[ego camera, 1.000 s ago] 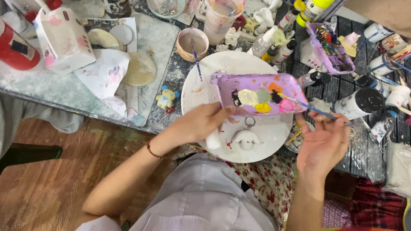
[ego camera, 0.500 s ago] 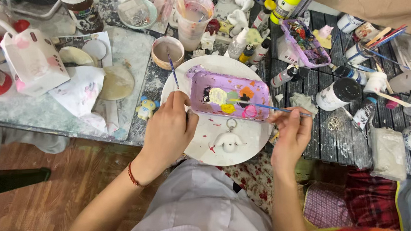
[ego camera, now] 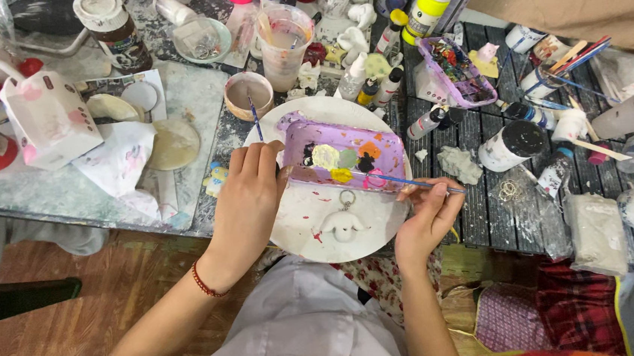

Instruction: The person mixes different colors of paint in a plastic container using a small tool. They then pick up a ceramic cow figurine and a small white figurine, placing them on the table.

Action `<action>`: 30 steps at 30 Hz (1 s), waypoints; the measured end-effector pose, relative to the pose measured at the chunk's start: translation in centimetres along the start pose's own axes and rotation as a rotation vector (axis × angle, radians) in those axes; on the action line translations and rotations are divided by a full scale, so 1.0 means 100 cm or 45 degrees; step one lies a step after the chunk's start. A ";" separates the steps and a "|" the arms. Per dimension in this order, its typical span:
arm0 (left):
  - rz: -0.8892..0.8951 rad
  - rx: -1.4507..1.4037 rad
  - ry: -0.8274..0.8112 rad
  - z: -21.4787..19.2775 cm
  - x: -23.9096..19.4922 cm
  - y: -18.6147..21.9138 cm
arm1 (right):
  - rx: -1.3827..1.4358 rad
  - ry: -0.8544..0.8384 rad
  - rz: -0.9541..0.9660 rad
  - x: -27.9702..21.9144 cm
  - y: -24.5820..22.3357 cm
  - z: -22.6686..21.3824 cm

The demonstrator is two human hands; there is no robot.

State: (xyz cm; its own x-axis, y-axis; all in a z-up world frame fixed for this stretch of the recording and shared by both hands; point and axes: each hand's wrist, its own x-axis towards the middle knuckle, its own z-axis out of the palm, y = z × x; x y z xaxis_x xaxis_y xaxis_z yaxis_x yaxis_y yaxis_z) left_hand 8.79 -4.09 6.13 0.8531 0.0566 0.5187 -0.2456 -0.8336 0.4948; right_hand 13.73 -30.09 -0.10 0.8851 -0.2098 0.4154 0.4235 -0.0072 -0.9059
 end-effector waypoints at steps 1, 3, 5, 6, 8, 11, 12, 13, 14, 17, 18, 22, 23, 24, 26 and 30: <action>-0.022 -0.003 -0.020 0.000 -0.001 0.000 | -0.007 -0.011 0.008 0.000 -0.001 0.000; -0.067 -0.008 -0.047 0.001 -0.001 -0.002 | -0.014 0.006 -0.015 0.003 -0.004 0.003; -0.076 -0.046 -0.035 0.000 0.000 -0.004 | -0.039 -0.011 -0.059 0.010 -0.012 0.009; -0.081 -0.066 -0.029 -0.001 0.000 -0.005 | -0.064 -0.034 -0.089 0.018 -0.018 0.011; -0.084 -0.078 -0.022 -0.004 0.000 -0.005 | -0.100 -0.085 -0.170 0.034 -0.029 0.020; -0.078 -0.105 0.026 -0.011 0.002 -0.004 | -0.108 -0.209 -0.251 0.067 -0.042 0.046; -0.074 -0.116 0.049 -0.014 0.002 -0.004 | -0.093 -0.277 -0.233 0.081 -0.045 0.057; -0.049 -0.098 0.103 -0.016 0.003 -0.004 | -0.198 -0.308 -0.303 0.094 -0.045 0.070; -0.022 -0.080 0.156 -0.017 0.005 -0.006 | -0.303 -0.336 -0.373 0.108 -0.044 0.084; -0.022 -0.041 0.183 -0.015 0.019 -0.020 | -0.643 -0.372 -0.634 0.148 -0.032 0.126; -0.036 -0.031 0.174 -0.012 0.027 -0.028 | -0.808 -0.371 -0.771 0.159 -0.025 0.140; 0.090 0.133 0.167 0.012 0.083 -0.068 | -0.883 -0.460 -0.725 0.174 0.008 0.182; 0.095 0.161 0.167 0.019 0.098 -0.077 | -0.912 -0.460 -0.714 0.174 0.016 0.190; 0.100 0.188 0.166 0.025 0.107 -0.084 | -0.941 -0.461 -0.702 0.174 0.023 0.194; 0.108 0.180 0.165 0.034 0.117 -0.093 | -1.017 -0.427 -0.718 0.172 0.036 0.199; 0.105 0.159 0.167 0.038 0.113 -0.089 | -1.050 -0.396 -0.864 0.168 0.044 0.187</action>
State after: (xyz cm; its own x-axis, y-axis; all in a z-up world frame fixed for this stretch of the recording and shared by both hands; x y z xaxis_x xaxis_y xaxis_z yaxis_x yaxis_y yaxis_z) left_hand 22.42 1.89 4.93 0.7632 0.0500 0.6443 -0.2460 -0.8995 0.3612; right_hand 34.13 -15.38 4.40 0.5770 0.3375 0.7438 0.6825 -0.6995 -0.2120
